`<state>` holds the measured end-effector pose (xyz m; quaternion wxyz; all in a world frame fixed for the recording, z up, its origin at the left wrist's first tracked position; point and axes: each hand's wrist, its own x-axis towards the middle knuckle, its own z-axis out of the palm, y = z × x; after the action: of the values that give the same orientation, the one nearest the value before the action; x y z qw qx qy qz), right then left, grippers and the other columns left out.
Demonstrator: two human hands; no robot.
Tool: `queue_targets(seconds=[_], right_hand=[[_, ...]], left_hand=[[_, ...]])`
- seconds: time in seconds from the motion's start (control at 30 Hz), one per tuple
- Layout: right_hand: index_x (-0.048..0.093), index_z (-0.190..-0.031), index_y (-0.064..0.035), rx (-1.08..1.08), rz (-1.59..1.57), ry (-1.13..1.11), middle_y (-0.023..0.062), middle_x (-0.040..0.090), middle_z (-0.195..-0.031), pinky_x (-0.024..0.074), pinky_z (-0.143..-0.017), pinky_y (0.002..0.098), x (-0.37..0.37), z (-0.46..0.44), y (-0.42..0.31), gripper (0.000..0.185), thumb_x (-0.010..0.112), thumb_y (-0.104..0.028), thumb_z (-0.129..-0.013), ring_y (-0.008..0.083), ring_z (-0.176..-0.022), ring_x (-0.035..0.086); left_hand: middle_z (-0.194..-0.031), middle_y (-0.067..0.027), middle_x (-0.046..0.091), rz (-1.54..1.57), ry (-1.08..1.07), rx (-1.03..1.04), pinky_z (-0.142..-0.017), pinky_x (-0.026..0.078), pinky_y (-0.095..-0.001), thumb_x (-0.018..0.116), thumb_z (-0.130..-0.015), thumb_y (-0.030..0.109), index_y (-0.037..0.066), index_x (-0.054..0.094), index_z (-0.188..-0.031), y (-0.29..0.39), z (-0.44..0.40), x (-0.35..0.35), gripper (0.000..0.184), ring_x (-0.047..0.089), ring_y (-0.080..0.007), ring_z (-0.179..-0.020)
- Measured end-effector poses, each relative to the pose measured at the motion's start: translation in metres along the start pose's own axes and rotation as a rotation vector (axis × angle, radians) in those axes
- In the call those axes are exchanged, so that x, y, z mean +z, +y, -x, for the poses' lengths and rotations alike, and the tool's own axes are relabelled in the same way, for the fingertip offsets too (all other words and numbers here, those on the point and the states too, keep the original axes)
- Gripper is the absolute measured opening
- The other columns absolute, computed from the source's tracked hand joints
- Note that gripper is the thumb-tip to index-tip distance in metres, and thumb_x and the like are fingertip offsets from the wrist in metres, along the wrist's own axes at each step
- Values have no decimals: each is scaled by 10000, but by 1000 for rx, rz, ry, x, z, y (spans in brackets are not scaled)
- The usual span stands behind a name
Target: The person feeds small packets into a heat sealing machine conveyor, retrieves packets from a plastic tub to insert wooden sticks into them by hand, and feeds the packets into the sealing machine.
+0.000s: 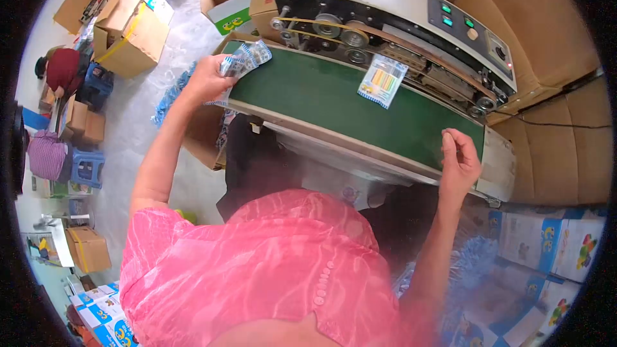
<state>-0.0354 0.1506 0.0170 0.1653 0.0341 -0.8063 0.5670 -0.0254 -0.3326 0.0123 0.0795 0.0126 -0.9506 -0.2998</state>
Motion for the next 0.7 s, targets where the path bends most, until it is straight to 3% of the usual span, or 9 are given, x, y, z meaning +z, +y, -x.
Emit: queue_targets(seconds=[0.1, 0.13, 0.23, 0.3, 0.4, 0.47, 0.67, 0.7], right_hand=[[665, -940, -56, -96, -46, -84, -28, 621, -860, 373, -550, 165, 29, 9, -16, 99, 618, -117, -878, 24, -708, 513], [663, -921, -44, -161, -77, -172, -22, 615, -847, 381, -556, 167, 45, 13, -27, 80, 623, -87, -866, 26, -703, 512], [650, -954, -10, -291, -77, -458, 2, 614, -879, 428, -592, 180, 93, 19, -50, 127, 634, -7, -828, 41, -724, 521], [631, -1020, 0, -123, -201, -616, 5, 617, -937, 475, -649, 201, 127, 24, -71, 203, 641, -9, -817, 56, -794, 553], [598, -1102, 11, -91, -273, -631, 23, 618, -986, 500, -713, 222, 166, 29, -86, 301, 649, -2, -806, 72, -877, 572], [594, -1043, 20, 49, -619, -717, 46, 622, -988, 500, -744, 232, 170, 28, -90, 267, 659, 33, -785, 93, -897, 589], [574, -913, 7, 64, -695, -616, 73, 622, -985, 496, -756, 242, 122, 21, -70, 185, 653, 87, -766, 114, -862, 598], [567, -885, 2, 51, -666, -560, 74, 621, -983, 495, -758, 243, 111, 19, -68, 174, 651, 95, -765, 115, -855, 600]], left_hand=[[-831, -16, 650, 176, 18, -127, -662, 470, -252, 653, -711, 19, -3, 645, -994, -11, 20, -10, 284, 553, -52, -722], [-831, -16, 650, 172, 18, -132, -662, 470, -252, 653, -711, 19, -3, 645, -994, -15, 27, -12, 284, 553, -52, -722], [-850, -28, 666, 584, 0, -200, -652, 483, -258, 643, -695, -19, -2, 645, -991, -16, 44, -12, 296, 586, -71, -712], [-855, -27, 671, 716, -12, -209, -661, 486, -258, 660, -692, -11, 5, 654, -967, 13, 54, -15, 276, 601, -87, -722], [-866, -24, 679, 990, -55, -245, -679, 493, -259, 693, -685, 4, 20, 673, -921, 67, 67, -12, 238, 632, -120, -743], [-886, -34, 678, 1132, -154, -221, -714, 494, -258, 695, -670, -17, 27, 674, -944, 91, 69, 4, 279, 633, -122, -779], [-1001, -64, 670, 1381, -305, -222, -760, 489, -267, 687, -652, -53, 13, 672, -974, 128, 58, 38, 329, 628, -127, -843], [-1035, -75, 663, 1359, -321, -126, -761, 488, -267, 682, -657, -53, 7, 671, -983, 139, 57, 39, 331, 629, -131, -840]])
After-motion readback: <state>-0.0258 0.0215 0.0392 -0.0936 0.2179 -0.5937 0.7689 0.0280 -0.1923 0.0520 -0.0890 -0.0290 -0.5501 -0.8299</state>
